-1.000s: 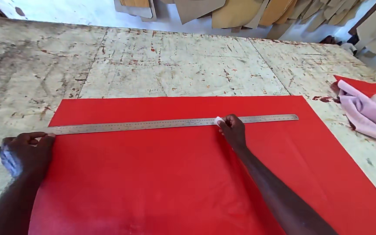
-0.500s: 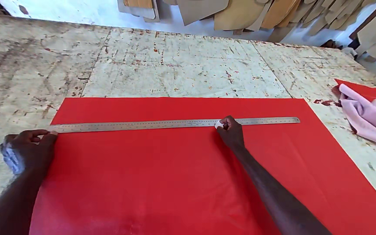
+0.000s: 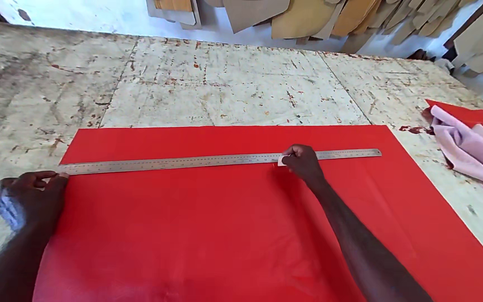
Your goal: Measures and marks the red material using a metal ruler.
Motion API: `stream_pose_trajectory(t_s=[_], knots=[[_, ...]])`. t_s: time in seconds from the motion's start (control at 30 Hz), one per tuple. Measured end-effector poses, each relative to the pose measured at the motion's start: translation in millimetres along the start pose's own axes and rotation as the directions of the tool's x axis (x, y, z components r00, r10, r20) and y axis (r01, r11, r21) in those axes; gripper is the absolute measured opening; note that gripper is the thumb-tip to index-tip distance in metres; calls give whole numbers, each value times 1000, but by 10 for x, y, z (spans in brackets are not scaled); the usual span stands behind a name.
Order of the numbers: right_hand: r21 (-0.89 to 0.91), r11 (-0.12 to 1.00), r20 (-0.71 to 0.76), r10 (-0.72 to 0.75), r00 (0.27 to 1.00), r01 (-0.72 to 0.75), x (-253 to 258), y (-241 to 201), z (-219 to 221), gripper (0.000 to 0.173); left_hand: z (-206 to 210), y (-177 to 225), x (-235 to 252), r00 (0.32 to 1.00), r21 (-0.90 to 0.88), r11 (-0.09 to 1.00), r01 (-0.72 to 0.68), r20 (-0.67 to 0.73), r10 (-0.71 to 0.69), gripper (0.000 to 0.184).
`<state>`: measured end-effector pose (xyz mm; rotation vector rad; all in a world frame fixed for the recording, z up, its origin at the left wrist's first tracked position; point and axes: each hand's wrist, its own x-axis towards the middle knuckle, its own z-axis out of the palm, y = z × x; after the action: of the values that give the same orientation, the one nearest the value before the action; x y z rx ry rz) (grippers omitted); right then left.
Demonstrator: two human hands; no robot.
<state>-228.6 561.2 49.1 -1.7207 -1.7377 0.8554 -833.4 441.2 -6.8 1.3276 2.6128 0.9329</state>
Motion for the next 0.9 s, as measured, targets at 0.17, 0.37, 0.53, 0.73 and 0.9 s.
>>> stream_pose_trajectory(t_s=[0.17, 0.37, 0.53, 0.73, 0.9], knots=[[177, 983, -207, -18, 978, 55, -491, 172, -218, 24, 4, -29, 12, 1000, -1, 1000, -4, 2, 4, 46], [457, 878, -421, 73, 904, 142, -955, 803, -70, 27, 45, -125, 85, 1000, 41, 999, -17, -2, 17, 43], [568, 800, -448, 102, 888, 195, -953, 867, -61, 26, 64, 619, -143, 959, 131, 951, -279, 100, 267, 44], [641, 745, -430, 151, 890, 183, -858, 878, -97, 26, 956, 2256, -606, 576, -247, 730, -637, 478, 664, 53], [638, 752, -418, 158, 895, 165, -842, 865, -87, 26, 1155, 2813, -409, 430, -171, 742, -649, 721, 543, 33]])
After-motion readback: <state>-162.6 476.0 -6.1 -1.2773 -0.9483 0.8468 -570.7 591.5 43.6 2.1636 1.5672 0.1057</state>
